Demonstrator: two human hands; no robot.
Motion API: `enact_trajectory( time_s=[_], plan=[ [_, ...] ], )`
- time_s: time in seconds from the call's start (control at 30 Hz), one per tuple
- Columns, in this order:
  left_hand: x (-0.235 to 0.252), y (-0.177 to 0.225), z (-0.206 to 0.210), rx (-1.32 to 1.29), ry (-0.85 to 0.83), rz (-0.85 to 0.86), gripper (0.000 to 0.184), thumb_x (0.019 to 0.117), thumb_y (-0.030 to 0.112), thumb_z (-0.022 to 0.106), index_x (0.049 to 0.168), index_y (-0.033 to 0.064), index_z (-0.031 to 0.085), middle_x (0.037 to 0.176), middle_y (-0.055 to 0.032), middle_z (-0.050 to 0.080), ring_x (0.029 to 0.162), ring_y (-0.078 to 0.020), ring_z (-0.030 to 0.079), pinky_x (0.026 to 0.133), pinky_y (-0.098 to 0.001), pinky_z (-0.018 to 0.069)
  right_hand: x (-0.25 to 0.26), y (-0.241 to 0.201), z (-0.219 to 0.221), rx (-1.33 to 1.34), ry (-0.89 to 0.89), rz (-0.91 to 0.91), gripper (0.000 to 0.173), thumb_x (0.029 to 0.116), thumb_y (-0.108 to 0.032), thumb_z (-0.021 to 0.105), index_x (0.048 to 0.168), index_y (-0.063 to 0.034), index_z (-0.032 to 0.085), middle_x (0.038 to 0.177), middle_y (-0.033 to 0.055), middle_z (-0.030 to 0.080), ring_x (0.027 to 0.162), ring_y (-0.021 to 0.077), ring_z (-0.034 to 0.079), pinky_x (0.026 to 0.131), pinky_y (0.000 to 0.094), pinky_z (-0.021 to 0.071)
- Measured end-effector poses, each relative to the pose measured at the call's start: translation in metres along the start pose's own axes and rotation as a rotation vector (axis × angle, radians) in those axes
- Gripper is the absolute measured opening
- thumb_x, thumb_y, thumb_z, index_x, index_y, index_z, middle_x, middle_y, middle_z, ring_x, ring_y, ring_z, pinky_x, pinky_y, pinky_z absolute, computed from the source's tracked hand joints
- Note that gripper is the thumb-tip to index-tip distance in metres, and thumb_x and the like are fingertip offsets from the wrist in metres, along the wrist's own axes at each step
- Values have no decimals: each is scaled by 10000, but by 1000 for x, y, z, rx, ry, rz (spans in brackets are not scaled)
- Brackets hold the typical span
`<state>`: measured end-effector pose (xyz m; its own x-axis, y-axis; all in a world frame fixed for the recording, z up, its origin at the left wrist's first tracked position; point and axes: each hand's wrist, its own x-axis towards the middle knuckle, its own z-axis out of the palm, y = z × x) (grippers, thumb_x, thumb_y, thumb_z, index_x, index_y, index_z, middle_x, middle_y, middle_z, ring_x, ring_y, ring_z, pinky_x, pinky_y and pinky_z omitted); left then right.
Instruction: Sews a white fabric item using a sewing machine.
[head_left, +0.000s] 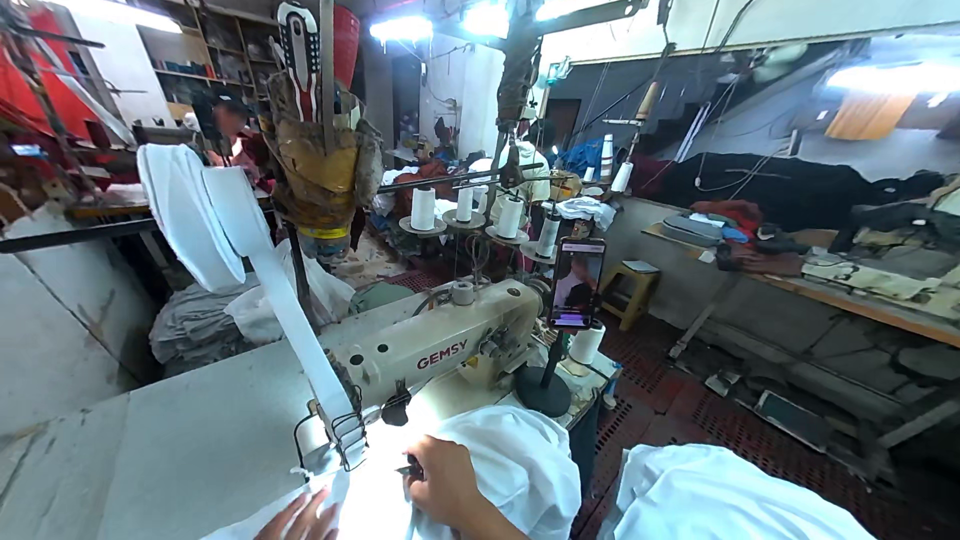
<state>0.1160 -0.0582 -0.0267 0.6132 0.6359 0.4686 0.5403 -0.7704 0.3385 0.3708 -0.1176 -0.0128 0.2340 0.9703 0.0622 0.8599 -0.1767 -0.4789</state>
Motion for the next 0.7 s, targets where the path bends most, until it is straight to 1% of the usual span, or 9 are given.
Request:
enact_trajectory(
  time_s=[0.07, 0.13, 0.2, 0.27, 0.33, 0.43, 0.53, 0.63, 0.7],
  plan=[
    [0, 4, 1, 53, -97, 20, 346, 1057, 319, 524, 1266, 136, 730, 1440, -84, 624, 1401, -351, 512, 1173, -583, 341, 0, -1, -1, 4, -29, -2, 304, 897, -267, 629, 1141, -119, 734, 1062, 101, 729, 976, 286, 712, 760, 543, 555],
    [0, 7, 2, 121, -196, -62, 486, 1052, 460, 470, 1401, 172, 644, 1559, -114, 501, 1476, -376, 408, 1209, -639, 237, 0, 3, -3, 8, -31, -28, 308, 902, -269, 629, 1156, -126, 729, 1075, 99, 728, 981, 284, 712, 766, 543, 557],
    [1, 11, 4, 176, -257, -127, 603, 1046, 565, 408, 1493, 187, 551, 1629, -164, 380, 1517, -384, 330, 1231, -642, 170, 3, 15, -9, 4, -32, -48, 300, 910, -267, 632, 1161, -122, 711, 1094, 102, 719, 987, 288, 709, 775, 549, 561],
    [3, 23, 9, 168, -272, -165, 673, 1032, 596, 413, 1516, 139, 515, 1641, -198, 341, 1530, -391, 296, 1242, -627, 146, 7, 35, -17, -11, -7, -65, 309, 928, -267, 632, 1183, -108, 703, 1095, 118, 717, 986, 302, 711, 794, 556, 563],
    [6, 38, 18, 156, -250, -189, 722, 1016, 618, 439, 1480, 76, 544, 1633, -196, 356, 1533, -374, 297, 1251, -602, 146, 12, 59, -25, -13, 16, -96, 327, 962, -291, 616, 1232, -129, 705, 1118, 112, 728, 1009, 296, 712, 851, 544, 564],
    [15, 53, 34, 158, -221, -222, 769, 1019, 605, 437, 1448, -25, 541, 1609, -252, 369, 1536, -391, 285, 1265, -568, 137, 13, 84, -34, -5, 53, -164, 318, 966, -288, 616, 1232, -145, 717, 1096, 101, 733, 992, 279, 711, 858, 521, 565],
    [27, 51, 38, 55, -180, -226, 657, 1057, 429, 441, 1472, -79, 481, 1565, -282, 421, 1513, -415, 327, 1265, -559, 163, 10, 94, -38, -22, 68, -170, 310, 965, -293, 613, 1210, -142, 727, 1083, 104, 733, 1004, 279, 709, 861, 517, 561],
    [32, 40, 28, -12, -230, -175, 497, 1074, 245, 420, 1439, -75, 526, 1530, -280, 469, 1483, -413, 386, 1259, -538, 218, 8, 96, -36, -27, 88, -161, 307, 943, -282, 627, 1201, -151, 733, 1075, 90, 737, 1002, 269, 711, 855, 511, 564],
    [27, 31, 28, 56, -234, -133, 505, 1072, 285, 420, 1434, -41, 554, 1534, -229, 492, 1481, -374, 406, 1256, -549, 221, 6, 96, -33, 53, 175, -168, 276, 933, -244, 646, 1167, -137, 746, 1044, 78, 748, 963, 251, 721, 843, 496, 573]
  ],
)
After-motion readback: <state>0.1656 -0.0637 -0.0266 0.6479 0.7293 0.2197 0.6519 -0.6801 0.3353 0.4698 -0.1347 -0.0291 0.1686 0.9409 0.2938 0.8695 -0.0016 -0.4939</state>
